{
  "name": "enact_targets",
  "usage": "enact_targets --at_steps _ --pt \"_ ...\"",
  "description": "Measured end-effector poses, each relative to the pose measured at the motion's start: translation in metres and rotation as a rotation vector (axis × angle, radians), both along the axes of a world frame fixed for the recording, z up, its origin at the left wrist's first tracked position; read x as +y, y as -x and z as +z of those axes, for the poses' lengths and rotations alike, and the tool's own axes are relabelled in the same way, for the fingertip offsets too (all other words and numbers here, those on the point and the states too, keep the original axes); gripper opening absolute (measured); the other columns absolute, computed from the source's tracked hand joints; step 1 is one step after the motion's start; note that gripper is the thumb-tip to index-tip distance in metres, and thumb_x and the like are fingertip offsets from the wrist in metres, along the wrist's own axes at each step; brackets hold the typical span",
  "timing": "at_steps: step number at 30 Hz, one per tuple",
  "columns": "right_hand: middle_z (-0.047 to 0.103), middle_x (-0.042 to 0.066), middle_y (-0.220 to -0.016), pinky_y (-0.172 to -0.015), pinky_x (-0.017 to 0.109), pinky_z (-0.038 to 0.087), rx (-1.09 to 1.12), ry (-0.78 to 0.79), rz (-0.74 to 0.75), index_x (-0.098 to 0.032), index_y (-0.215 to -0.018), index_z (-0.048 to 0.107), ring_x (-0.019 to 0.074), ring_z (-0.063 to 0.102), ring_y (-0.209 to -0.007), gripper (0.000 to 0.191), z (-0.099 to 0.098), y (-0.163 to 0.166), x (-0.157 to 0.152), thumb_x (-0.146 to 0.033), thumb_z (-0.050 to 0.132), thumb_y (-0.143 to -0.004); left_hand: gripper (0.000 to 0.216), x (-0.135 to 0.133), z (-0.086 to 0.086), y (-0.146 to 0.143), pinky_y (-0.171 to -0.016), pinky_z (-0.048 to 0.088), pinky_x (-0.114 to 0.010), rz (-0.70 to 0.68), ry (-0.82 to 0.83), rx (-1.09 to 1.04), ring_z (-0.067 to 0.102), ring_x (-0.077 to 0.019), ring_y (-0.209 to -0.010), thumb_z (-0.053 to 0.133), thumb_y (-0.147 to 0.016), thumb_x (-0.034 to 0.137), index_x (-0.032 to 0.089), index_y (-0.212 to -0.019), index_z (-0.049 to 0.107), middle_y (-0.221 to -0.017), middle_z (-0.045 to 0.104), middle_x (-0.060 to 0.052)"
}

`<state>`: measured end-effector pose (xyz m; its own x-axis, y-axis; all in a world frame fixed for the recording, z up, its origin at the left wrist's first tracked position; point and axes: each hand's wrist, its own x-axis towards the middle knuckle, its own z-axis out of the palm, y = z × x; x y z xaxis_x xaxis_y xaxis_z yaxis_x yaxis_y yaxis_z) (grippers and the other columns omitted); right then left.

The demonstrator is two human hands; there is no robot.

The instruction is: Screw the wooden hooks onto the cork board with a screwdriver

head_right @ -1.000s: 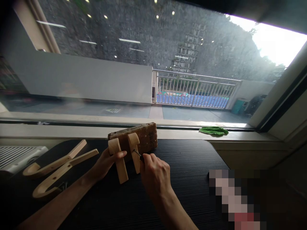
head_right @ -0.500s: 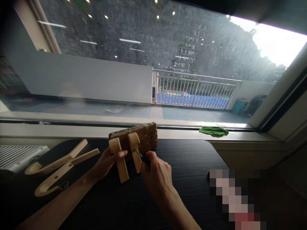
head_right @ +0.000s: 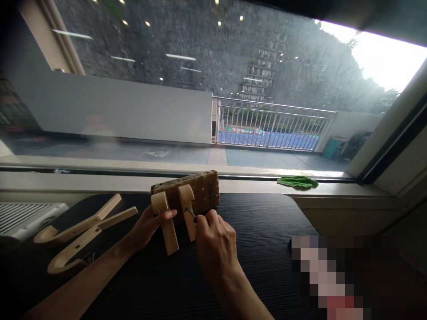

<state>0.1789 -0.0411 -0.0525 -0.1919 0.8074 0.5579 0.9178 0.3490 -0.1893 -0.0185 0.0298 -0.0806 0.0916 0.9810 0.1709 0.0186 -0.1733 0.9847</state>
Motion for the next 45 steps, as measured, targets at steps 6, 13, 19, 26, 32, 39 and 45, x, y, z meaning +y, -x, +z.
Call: enact_targets --at_steps 6,13,19,26,32,39,45 --pt "0.060 0.002 -0.082 -0.061 0.026 0.033 0.039 0.052 -0.009 -0.023 -0.097 0.060 0.0145 0.058 -0.073 0.018 0.001 0.003 0.000 -0.025 0.044 -0.089 0.047 -0.001 0.000 -0.001 -0.082 0.047 -0.035 -0.009 -0.015 -0.003 0.060 -0.0260 -0.096 0.068 -0.069 0.036 0.018 -0.111 0.056 -0.103 0.066 -0.005" --pt "0.066 -0.001 -0.086 -0.060 0.025 0.033 0.260 0.130 -0.003 -0.022 -0.096 0.058 0.0140 0.061 -0.070 0.016 -0.002 0.003 -0.001 -0.027 0.046 -0.086 0.051 -0.001 0.002 -0.001 -0.081 0.047 -0.037 -0.013 0.014 -0.031 0.060 -0.0288 -0.097 0.070 -0.067 0.035 0.016 -0.112 0.054 -0.102 0.066 -0.007" --pt "0.065 0.001 -0.070 -0.053 0.023 0.037 0.595 0.357 0.027 -0.019 -0.088 0.062 0.0131 0.057 -0.060 0.023 -0.003 -0.006 0.008 -0.035 0.046 -0.084 0.047 -0.003 0.004 -0.001 -0.081 0.048 -0.036 -0.011 0.008 -0.025 0.060 -0.0287 -0.098 0.069 -0.067 0.034 0.017 -0.109 0.055 -0.103 0.066 -0.006" --pt "0.066 0.001 -0.077 -0.059 0.024 0.040 0.571 0.346 0.008 -0.021 -0.094 0.060 0.0151 0.060 -0.069 0.020 -0.002 -0.005 0.006 -0.031 0.051 -0.080 0.046 0.000 0.000 0.000 -0.082 0.047 -0.037 -0.004 0.023 -0.019 0.060 -0.0275 -0.097 0.069 -0.068 0.033 0.017 -0.109 0.055 -0.102 0.066 -0.006" --pt "0.064 -0.001 -0.089 -0.062 0.024 0.035 0.190 0.109 0.020 -0.024 -0.100 0.057 0.0132 0.059 -0.075 0.018 0.003 0.001 -0.003 -0.020 0.050 -0.084 0.046 -0.002 0.003 -0.003 -0.082 0.047 -0.037 -0.050 0.034 -0.063 0.061 -0.0271 -0.096 0.068 -0.070 0.033 0.016 -0.110 0.056 -0.099 0.067 -0.006" --pt "0.060 0.002 -0.079 -0.058 0.024 0.033 -0.015 -0.005 -0.002 -0.022 -0.092 0.060 0.0126 0.057 -0.073 0.016 0.003 0.000 0.000 -0.022 0.045 -0.089 0.046 -0.003 0.005 -0.005 -0.082 0.048 -0.037 -0.022 0.038 -0.059 0.060 -0.0282 -0.096 0.070 -0.066 0.037 0.015 -0.105 0.060 -0.096 0.068 -0.006" --pt "0.063 0.002 -0.080 -0.060 0.024 0.034 0.059 0.054 0.015 -0.023 -0.102 0.059 0.0134 0.060 -0.072 0.021 0.000 0.002 -0.002 -0.025 0.042 -0.090 0.049 -0.001 0.001 -0.003 -0.078 0.049 -0.036 0.023 0.029 -0.035 0.062 -0.0270 -0.092 0.072 -0.064 0.036 0.016 -0.106 0.059 -0.096 0.069 -0.005"
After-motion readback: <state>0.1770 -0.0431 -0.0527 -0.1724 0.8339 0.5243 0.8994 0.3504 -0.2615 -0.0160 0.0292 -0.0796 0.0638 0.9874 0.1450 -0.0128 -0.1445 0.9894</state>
